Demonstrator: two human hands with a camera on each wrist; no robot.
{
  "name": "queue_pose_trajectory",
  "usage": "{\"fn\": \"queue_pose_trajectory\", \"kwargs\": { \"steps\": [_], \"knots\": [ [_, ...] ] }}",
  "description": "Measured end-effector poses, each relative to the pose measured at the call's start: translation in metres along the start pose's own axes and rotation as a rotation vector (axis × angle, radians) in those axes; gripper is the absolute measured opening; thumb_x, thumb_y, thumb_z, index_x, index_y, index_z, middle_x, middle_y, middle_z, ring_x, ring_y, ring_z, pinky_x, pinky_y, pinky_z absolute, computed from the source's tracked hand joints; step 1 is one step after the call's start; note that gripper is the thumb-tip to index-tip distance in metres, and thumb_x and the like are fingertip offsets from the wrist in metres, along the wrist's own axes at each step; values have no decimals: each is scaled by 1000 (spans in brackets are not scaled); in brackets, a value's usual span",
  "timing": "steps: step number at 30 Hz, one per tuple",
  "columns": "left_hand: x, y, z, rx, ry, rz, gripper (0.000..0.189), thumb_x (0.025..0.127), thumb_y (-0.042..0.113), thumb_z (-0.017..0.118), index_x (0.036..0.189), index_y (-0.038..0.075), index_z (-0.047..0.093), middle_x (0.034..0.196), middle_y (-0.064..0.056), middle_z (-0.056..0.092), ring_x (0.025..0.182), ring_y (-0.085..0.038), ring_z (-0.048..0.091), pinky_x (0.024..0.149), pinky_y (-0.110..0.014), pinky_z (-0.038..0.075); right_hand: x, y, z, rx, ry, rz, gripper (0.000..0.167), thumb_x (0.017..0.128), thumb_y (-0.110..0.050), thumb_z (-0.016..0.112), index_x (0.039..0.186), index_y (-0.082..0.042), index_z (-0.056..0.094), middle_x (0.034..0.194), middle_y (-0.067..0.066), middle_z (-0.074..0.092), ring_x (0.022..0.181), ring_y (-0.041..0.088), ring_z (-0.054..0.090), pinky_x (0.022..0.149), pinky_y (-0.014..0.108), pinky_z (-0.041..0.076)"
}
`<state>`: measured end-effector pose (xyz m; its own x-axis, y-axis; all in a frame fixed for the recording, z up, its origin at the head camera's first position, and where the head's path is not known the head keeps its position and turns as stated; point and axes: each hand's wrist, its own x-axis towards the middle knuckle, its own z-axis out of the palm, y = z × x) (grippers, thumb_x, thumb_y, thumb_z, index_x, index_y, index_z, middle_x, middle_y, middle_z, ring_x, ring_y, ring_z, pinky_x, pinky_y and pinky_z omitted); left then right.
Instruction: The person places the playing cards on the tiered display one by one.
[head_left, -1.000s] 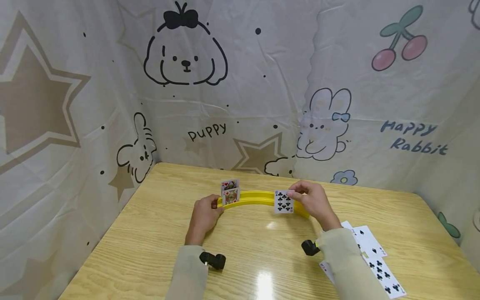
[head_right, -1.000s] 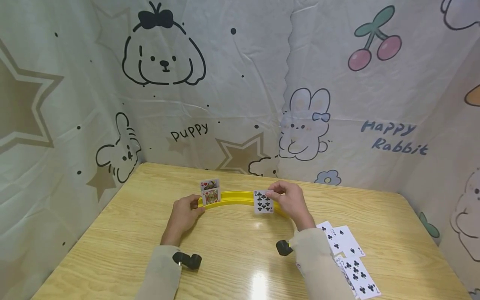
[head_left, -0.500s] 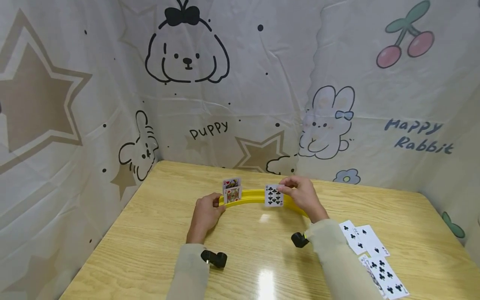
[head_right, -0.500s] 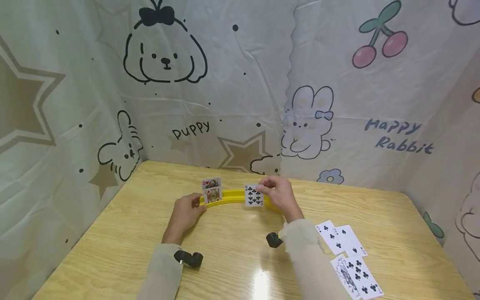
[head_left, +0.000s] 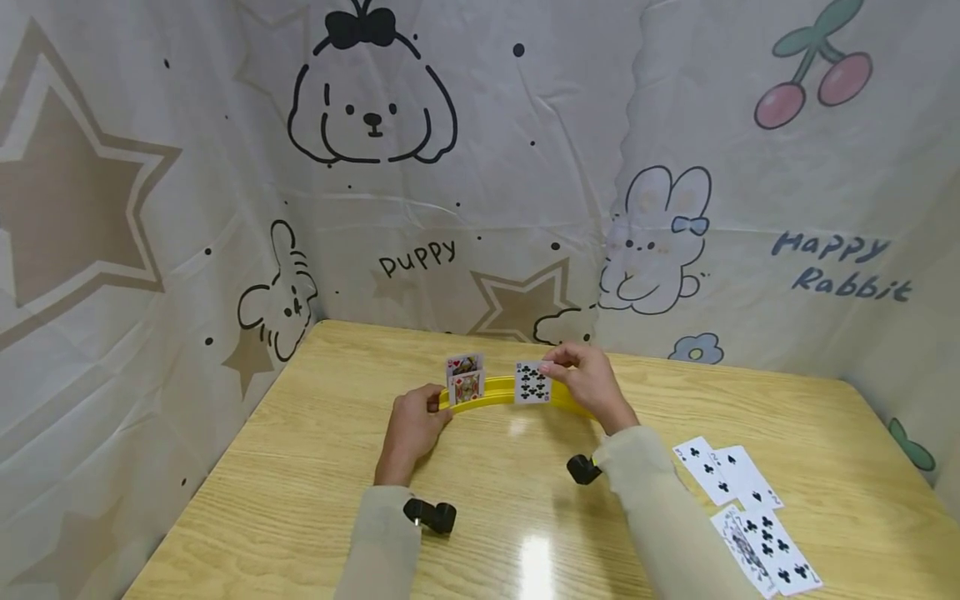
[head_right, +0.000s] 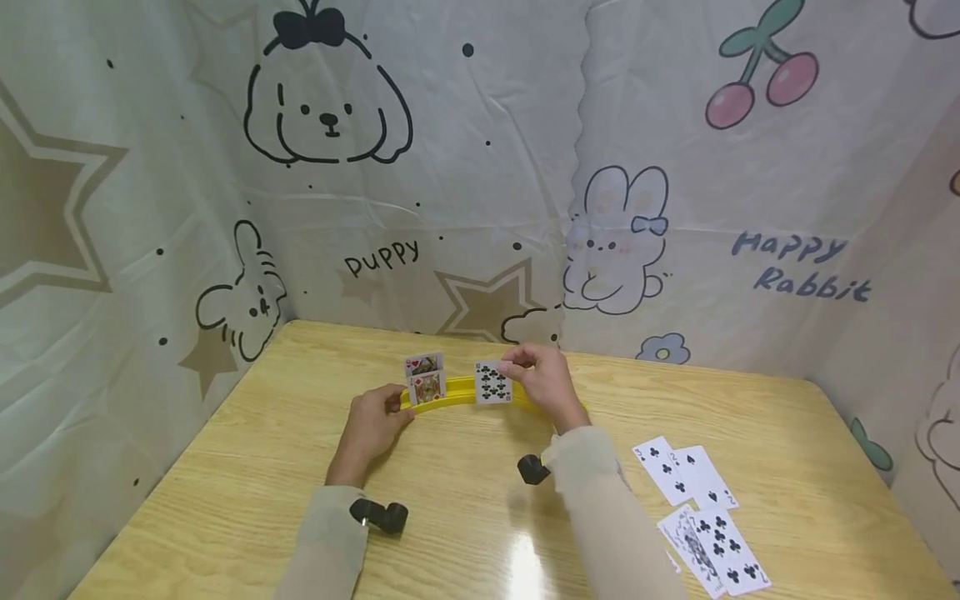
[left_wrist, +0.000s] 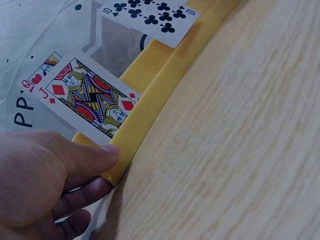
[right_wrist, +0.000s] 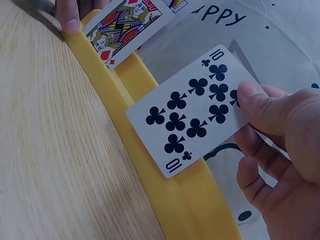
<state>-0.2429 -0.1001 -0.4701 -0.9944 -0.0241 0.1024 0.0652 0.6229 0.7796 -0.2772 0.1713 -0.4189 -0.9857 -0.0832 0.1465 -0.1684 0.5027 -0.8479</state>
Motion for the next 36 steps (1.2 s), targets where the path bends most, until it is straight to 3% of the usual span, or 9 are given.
{"fn": "queue_pose_trajectory", "kwargs": {
  "steps": [22,36],
  "knots": [
    [1,-2,0,-15,3,20,34,88,7,78,120,-1,69,102,-10,71,94,-20,66,82,-37,55,20,-13,12,16,-7,-27,6,94,-16,71,95,-10,73,89,3,71,89,27,56,77,40,42],
    [0,-1,0,-21,3,2,34,88,6,78,120,-1,69,102,-11,71,93,-21,65,83,-38,54,28,-19,15,53,-3,-34,7,94,-15,71,93,-9,72,88,3,71,86,26,55,74,39,42]
  ]
}}
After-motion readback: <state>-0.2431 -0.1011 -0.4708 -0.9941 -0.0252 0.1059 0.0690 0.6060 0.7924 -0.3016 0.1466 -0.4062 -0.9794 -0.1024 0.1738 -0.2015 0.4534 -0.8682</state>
